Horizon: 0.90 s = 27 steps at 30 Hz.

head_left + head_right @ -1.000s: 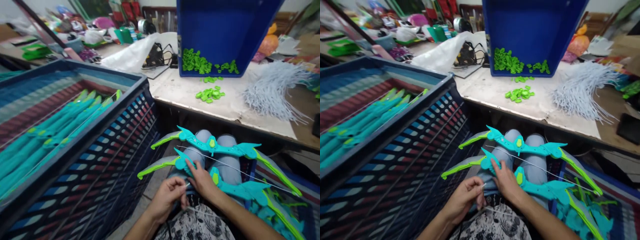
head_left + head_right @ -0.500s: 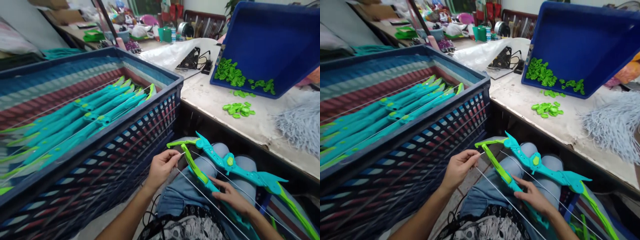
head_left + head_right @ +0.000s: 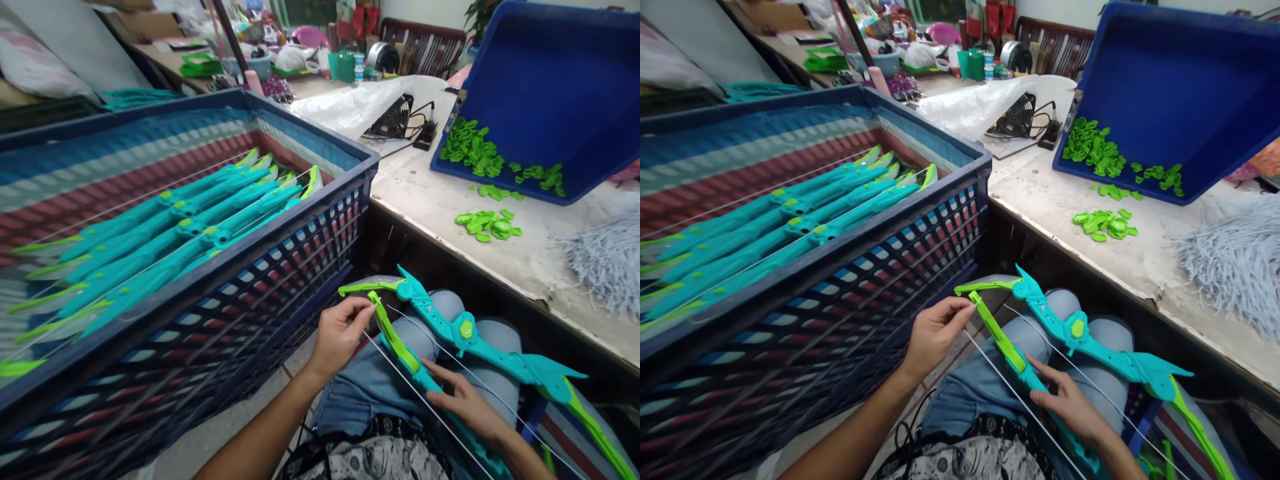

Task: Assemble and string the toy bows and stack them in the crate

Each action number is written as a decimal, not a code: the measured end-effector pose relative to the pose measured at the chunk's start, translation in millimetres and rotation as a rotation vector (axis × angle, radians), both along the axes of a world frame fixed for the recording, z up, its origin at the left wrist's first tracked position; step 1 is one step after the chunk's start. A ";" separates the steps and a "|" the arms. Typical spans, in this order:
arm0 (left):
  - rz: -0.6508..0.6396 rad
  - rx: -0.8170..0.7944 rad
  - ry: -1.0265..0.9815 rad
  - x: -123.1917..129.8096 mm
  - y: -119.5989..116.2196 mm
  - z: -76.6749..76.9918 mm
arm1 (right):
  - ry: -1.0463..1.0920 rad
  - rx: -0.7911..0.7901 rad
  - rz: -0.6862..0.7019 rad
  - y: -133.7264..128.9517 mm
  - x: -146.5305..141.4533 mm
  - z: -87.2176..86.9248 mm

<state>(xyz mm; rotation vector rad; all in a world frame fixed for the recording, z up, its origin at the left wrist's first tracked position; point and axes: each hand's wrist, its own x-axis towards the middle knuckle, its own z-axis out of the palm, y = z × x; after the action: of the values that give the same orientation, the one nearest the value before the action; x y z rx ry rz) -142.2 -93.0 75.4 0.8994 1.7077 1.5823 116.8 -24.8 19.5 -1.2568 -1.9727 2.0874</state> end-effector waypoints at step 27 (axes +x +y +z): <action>-0.193 -0.095 -0.333 -17.6 -30.8 -9.1 | 0.555 0.991 0.373 31.2 -156.8 68.7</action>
<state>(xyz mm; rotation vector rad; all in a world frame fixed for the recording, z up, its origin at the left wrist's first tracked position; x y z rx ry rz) -159.8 -123.8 66.2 0.6863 1.4055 1.4195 -40.0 6.4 88.3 -0.1242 -2.4678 0.9925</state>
